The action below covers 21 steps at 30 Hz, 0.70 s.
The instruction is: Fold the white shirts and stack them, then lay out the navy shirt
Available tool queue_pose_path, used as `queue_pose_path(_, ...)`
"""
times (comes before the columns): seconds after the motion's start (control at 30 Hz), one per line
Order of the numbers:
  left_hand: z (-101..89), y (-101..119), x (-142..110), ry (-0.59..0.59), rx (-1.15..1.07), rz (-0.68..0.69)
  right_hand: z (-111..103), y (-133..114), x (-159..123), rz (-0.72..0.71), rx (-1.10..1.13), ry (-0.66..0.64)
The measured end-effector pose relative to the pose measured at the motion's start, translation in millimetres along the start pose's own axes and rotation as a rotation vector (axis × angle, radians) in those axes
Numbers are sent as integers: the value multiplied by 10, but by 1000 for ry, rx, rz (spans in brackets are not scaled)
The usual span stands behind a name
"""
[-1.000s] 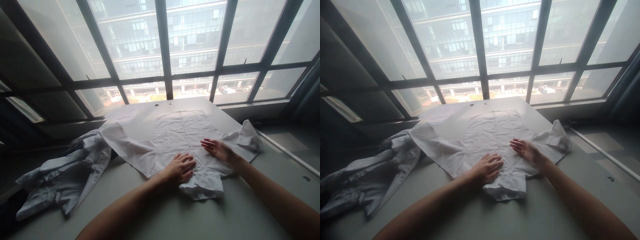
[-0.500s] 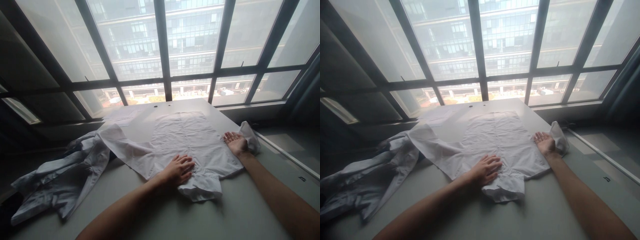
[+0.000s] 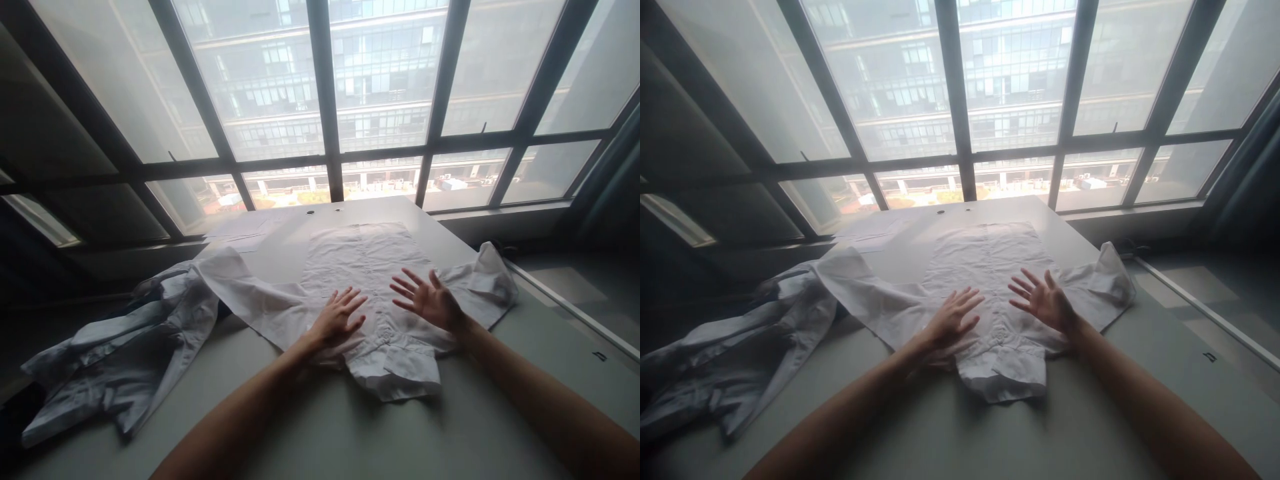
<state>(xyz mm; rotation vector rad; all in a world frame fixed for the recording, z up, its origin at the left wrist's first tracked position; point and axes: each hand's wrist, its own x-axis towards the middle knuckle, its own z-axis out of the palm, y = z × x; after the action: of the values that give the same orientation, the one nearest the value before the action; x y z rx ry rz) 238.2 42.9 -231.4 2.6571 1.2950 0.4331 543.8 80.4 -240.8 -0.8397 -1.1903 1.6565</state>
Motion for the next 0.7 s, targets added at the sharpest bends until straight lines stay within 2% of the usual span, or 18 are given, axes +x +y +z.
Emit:
queue_pose_path(0.1,97,-63,-14,-126,103,-8,102,86,15,156,95,-74)
queue_pose_path(0.2,134,-77,-31,-163,122,1,-76,71,55,212,159,-30)
queue_pose_path(0.27,123,-66,-36,-161,120,-6,-296,6,83,182,209,112)
queue_pose_path(0.37,96,-45,-39,-173,116,-16,-630,-111,109,112,287,410)
queue_pose_path(0.47,93,-42,-42,-180,111,-19,-809,-170,111,73,302,567)
queue_pose_path(0.53,104,-50,-44,-177,108,-21,-796,-153,112,25,248,610)
queue_pose_path(0.6,113,-59,-46,-168,107,-25,-673,-99,114,-82,77,645)
queue_pose_path(0.67,114,-64,-47,-168,108,-25,-460,-27,106,-230,-244,637)
queue_pose_path(0.7,111,-65,-47,-172,108,-24,-330,11,93,-302,-445,593)
